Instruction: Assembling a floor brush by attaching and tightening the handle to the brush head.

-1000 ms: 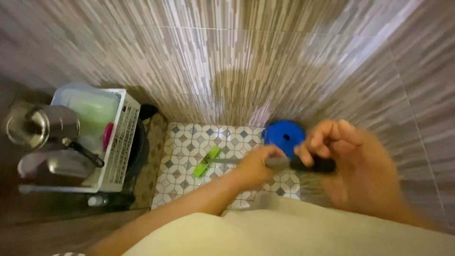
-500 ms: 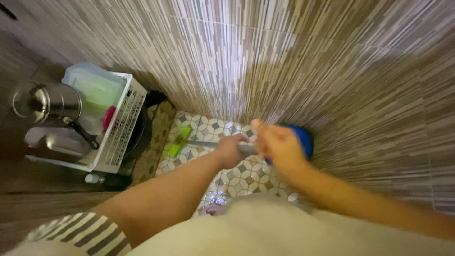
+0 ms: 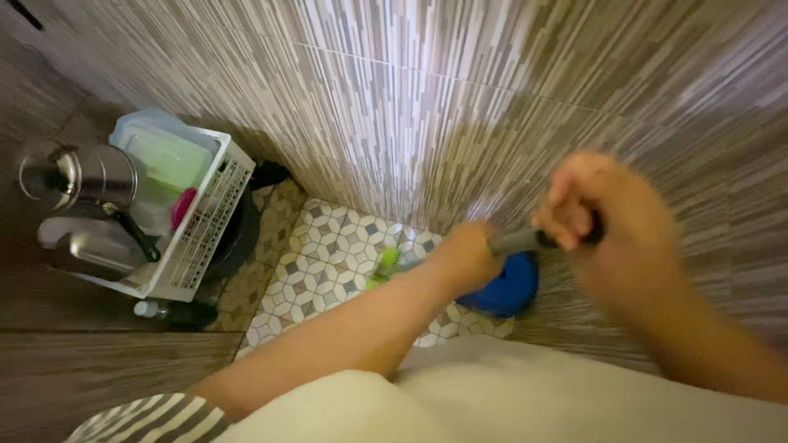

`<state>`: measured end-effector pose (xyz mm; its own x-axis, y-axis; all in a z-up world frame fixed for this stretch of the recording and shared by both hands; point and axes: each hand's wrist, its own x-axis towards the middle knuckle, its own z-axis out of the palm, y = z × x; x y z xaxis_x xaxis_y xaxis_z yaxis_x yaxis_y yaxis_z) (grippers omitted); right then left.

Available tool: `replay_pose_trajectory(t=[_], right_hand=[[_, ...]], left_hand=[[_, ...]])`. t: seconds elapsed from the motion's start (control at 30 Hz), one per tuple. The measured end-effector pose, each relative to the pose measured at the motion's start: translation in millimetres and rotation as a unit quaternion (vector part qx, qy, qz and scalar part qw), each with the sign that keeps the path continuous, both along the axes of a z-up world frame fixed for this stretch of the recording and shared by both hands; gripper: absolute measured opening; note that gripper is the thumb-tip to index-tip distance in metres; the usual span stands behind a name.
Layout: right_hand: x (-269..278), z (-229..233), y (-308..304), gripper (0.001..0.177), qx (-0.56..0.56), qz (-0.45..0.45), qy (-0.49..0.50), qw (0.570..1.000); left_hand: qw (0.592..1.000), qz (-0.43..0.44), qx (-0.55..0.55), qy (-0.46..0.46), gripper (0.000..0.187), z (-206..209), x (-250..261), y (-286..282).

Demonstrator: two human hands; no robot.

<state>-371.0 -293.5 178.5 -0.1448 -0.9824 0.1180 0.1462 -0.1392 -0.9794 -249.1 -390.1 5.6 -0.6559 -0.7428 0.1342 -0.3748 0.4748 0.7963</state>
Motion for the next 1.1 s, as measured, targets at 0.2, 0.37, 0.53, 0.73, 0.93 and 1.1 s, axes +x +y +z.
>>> replay_pose_trajectory(t=[0.2, 0.37, 0.53, 0.73, 0.93, 1.1], right_hand=[[64.1, -93.9, -61.8, 0.046, 0.076, -0.043, 0.100, 0.991], [68.1, -26.4, -105.1, 0.049, 0.153, -0.095, 0.158, 0.971], [40.6, 64.3, -103.4, 0.054, 0.189, -0.169, 0.232, 0.939], [37.1, 38.7, -115.1, 0.048, 0.102, -0.146, 0.149, 0.973], [94.0, -42.0, -165.9, 0.048, 0.156, -0.126, 0.062, 0.978], [121.1, -38.4, -213.9, 0.052, 0.121, -0.075, 0.132, 0.981]], left_hand=[[0.986, -0.002, 0.008, -0.165, 0.025, -86.4, 79.8, -79.6], [0.987, -0.036, 0.066, -0.144, 0.028, -44.5, 69.2, -114.4], [0.990, -0.121, 0.064, -0.042, 0.037, 36.5, 2.2, -104.3], [0.989, -0.138, 0.017, 0.042, 0.030, 22.0, 11.0, -126.8], [0.972, -0.059, -0.020, -0.226, 0.028, -27.0, 103.9, -186.3], [0.986, -0.001, 0.001, -0.165, 0.024, -35.6, 132.7, -219.8]])
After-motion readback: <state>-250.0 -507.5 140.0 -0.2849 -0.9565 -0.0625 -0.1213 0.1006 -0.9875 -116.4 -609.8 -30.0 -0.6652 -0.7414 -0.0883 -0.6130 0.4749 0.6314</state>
